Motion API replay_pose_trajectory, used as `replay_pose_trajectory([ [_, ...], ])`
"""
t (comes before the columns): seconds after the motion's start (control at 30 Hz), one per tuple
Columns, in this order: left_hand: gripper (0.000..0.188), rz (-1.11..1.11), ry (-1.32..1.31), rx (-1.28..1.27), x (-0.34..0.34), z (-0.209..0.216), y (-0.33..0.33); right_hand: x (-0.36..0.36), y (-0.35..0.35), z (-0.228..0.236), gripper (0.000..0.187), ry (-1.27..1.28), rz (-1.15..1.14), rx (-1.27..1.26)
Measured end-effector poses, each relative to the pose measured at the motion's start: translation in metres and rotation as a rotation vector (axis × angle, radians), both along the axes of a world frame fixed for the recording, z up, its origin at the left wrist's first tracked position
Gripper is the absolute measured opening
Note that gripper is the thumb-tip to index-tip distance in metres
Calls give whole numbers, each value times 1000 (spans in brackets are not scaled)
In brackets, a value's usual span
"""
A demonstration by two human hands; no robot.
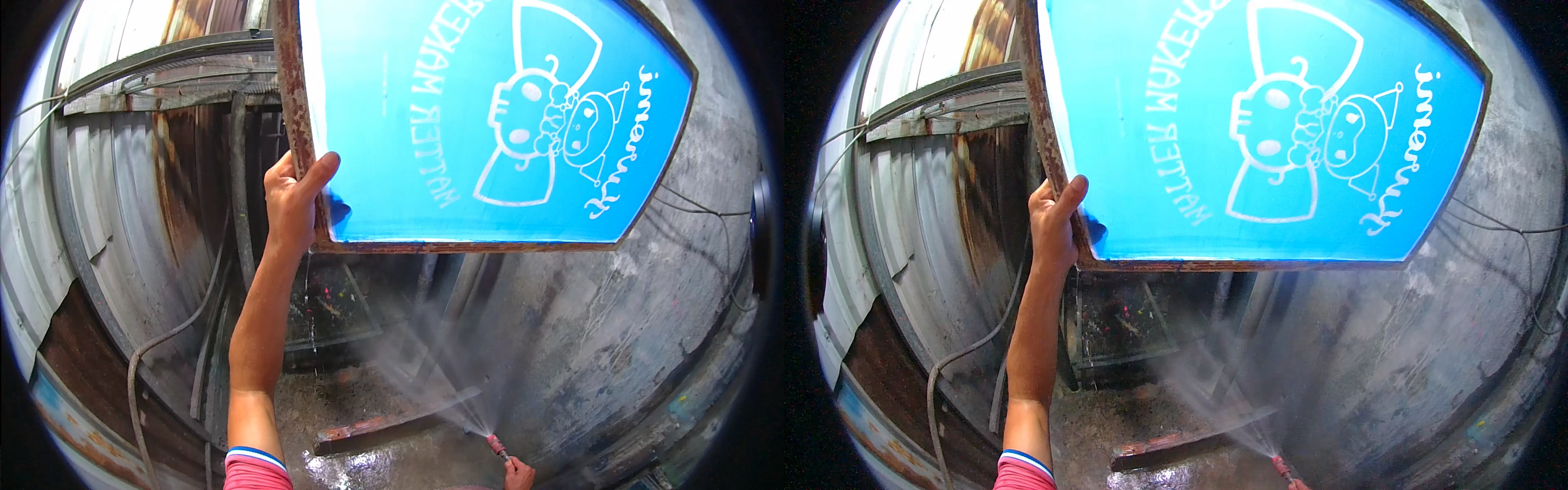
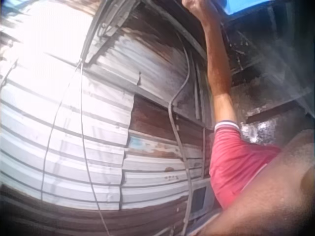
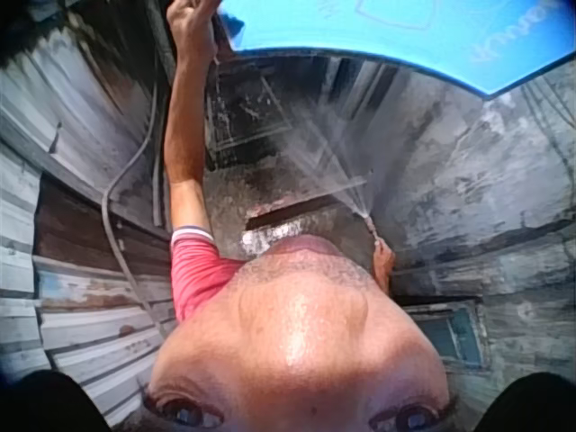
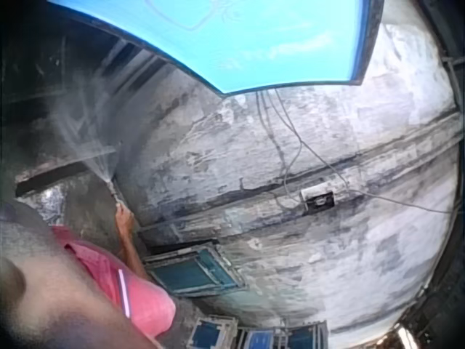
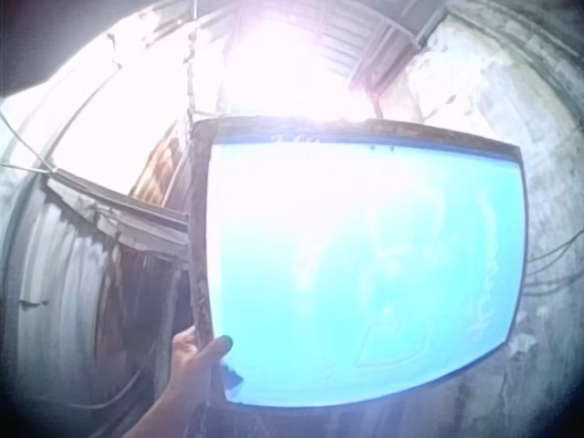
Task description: The person uses a hose nozzle to spray water on a blue sign with a cartoon graphic, rinsing both sides. The person holds the sign with one hand and sprays with the other, then flips the sign to rinse the reverse side before placing it back down.
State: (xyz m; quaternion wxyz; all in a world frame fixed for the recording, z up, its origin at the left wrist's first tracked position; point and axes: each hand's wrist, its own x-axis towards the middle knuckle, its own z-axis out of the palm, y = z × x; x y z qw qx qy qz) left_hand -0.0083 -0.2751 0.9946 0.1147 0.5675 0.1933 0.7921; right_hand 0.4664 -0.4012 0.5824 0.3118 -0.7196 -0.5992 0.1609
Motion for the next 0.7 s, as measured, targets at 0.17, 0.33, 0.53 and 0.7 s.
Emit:
replay_pose_trajectory([
  [0.17, 31, -17, -2, 4, 0, -4, 0, -2, 0, 4, 29, -3, -4, 19],
  [0.33, 34, 37, 15, 0, -3, -3, 3, -3, 3, 3, 27, 1, -12, -1],
  [0.53, 32, 26, 10, 6, 8, 12, 2, -3, 3, 6, 27, 30, -3, 16],
  [0.7, 34, 18, 8, 31, 13, 22, 4, -1, 2, 6, 29, 18, -10, -8],
])
